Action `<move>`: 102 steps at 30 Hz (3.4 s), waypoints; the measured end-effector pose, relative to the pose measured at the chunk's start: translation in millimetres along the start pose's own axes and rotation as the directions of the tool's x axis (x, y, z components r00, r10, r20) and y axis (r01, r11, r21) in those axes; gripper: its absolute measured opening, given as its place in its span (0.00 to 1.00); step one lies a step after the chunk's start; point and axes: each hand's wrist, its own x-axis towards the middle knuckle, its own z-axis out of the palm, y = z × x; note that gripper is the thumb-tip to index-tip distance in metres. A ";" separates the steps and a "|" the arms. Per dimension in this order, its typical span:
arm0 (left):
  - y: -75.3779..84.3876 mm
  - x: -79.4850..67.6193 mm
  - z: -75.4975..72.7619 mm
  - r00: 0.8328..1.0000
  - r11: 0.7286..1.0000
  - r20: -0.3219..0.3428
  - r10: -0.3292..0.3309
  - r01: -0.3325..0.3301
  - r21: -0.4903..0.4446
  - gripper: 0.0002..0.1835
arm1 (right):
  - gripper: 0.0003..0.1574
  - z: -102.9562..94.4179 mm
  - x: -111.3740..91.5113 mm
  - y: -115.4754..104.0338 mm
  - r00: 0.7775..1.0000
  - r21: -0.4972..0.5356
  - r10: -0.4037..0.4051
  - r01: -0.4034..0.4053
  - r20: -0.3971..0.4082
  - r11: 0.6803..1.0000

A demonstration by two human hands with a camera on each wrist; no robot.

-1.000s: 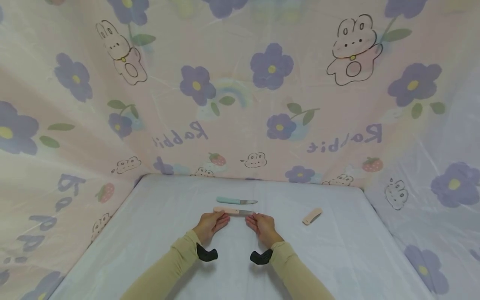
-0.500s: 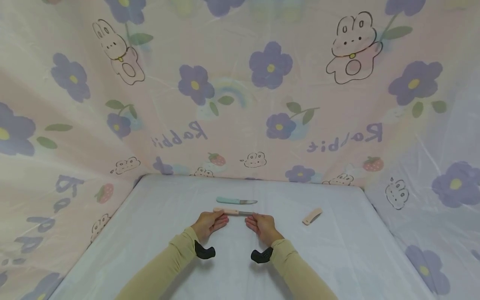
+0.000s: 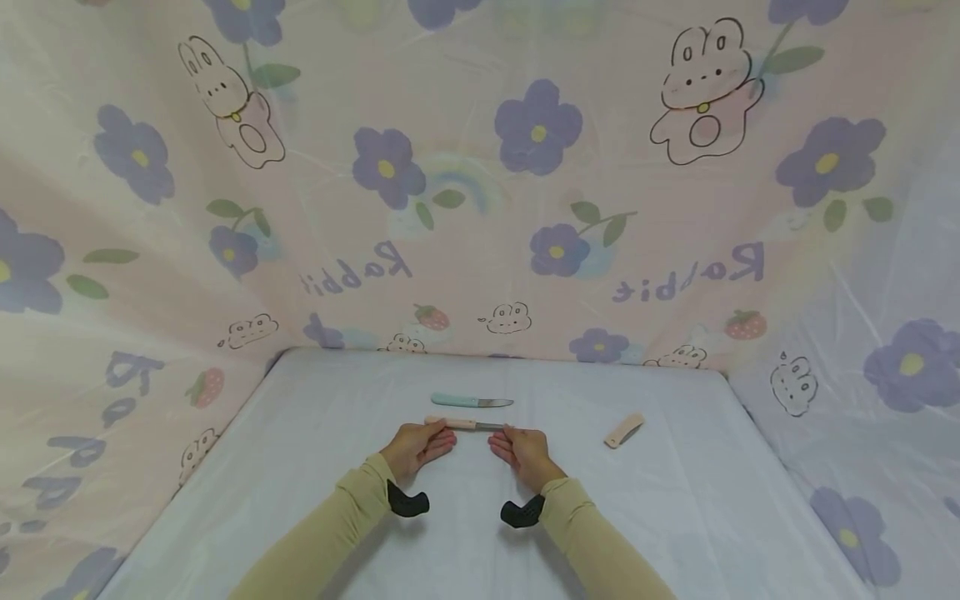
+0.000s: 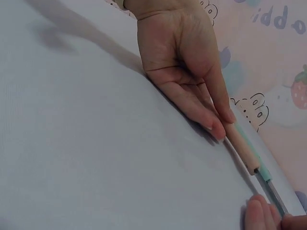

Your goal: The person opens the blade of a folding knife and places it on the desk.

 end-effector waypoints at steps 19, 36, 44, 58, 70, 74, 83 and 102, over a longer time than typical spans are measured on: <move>-1.4 -6.1 1.0 0.999 0.996 0.006 0.034 -0.034 0.082 0.15 | 0.24 2.3 -6.0 1.1 0.999 -0.051 -0.041 0.041 0.000 0.998; -17.4 -4.9 11.2 0.966 0.937 0.002 0.260 -0.253 0.242 0.13 | 0.22 -7.1 -3.2 5.0 0.989 -0.060 -0.108 0.114 0.100 0.992; -29.5 -12.7 38.9 0.905 0.893 0.273 0.326 -0.390 0.226 0.18 | 0.20 -18.0 -13.6 5.5 0.952 -0.206 -0.233 0.273 0.196 0.940; -58.7 -15.0 138.6 0.817 0.781 0.421 0.395 -0.540 0.315 0.14 | 0.24 -109.0 -45.4 -43.9 0.949 -0.342 -0.314 0.305 0.031 0.889; -72.8 5.9 203.3 0.795 0.631 0.423 0.435 -0.604 0.487 0.10 | 0.29 -166.7 -63.3 -70.4 0.948 -0.319 -0.279 0.221 -0.151 0.922; -76.9 10.1 223.6 0.812 0.640 0.432 0.393 -0.579 0.506 0.13 | 0.31 -178.5 -68.8 -72.7 0.943 -0.292 -0.269 0.206 -0.194 0.934; -80.3 9.3 248.9 0.838 0.610 0.421 0.346 -0.542 0.578 0.15 | 0.33 -185.7 -66.1 -70.5 0.971 -0.142 -0.167 0.143 -0.173 0.979; -90.5 7.5 257.0 0.868 0.727 0.367 0.334 -0.485 0.486 0.11 | 0.32 -168.7 -57.1 -72.4 0.968 -0.124 -0.160 0.138 -0.195 0.983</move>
